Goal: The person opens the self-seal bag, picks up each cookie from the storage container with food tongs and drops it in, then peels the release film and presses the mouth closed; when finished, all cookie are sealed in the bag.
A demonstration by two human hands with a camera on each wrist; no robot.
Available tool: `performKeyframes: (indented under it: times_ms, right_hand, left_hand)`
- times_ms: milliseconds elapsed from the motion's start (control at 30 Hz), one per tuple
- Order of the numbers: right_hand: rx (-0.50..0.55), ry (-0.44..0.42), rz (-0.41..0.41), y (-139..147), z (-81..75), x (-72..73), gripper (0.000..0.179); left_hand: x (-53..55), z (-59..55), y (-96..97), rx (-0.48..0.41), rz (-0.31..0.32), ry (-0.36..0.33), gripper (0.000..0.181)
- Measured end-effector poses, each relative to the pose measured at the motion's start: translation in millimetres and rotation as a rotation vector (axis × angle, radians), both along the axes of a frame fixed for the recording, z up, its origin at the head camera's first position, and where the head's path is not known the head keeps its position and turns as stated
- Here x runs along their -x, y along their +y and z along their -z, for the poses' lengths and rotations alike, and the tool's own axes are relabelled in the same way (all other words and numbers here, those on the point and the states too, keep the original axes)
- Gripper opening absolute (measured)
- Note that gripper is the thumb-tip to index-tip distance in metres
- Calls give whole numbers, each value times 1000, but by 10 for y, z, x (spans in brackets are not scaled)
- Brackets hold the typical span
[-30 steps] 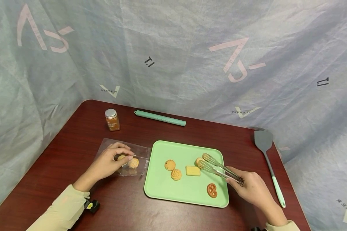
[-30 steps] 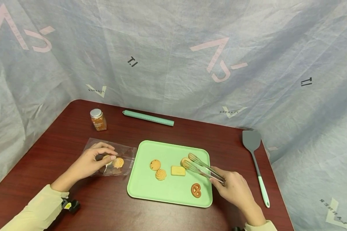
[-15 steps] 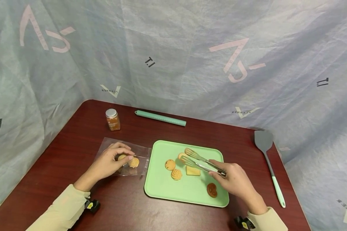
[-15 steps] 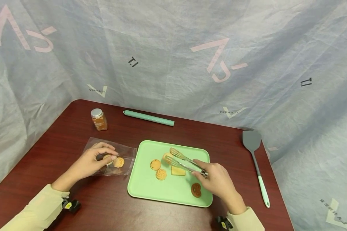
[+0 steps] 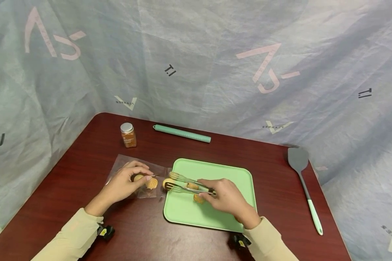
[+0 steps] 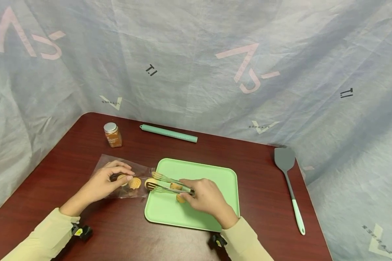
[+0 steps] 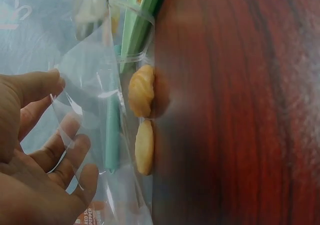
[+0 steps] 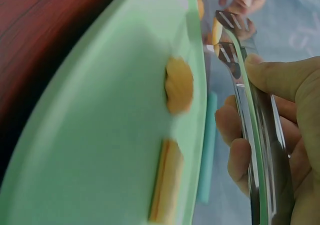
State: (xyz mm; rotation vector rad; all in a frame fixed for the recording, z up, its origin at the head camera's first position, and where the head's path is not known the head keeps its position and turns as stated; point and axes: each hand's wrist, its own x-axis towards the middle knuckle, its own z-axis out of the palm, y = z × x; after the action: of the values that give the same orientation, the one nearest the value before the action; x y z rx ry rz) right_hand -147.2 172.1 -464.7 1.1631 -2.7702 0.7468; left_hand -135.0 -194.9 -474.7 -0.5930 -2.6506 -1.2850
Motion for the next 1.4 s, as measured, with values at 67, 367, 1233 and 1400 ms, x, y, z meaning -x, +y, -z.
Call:
performKeyframes:
  times_ms: [67,367,1233,1400]
  right_hand:
    - [-20,3,-13,-88,25,10,39]
    - [-39,11,-89,-397,51,54,39]
    - [-104,51,-140,-852,-43,233,40]
    - [-130,61,-138,-913,-60,250,39]
  left_hand:
    - [5,4,7,-1,3,-4,11]
    - [22,-15,14,-23,15,8,11]
    - [24,-55,59,-72,17,-7,10]
    - [23,-53,60,-78,22,-6,10]
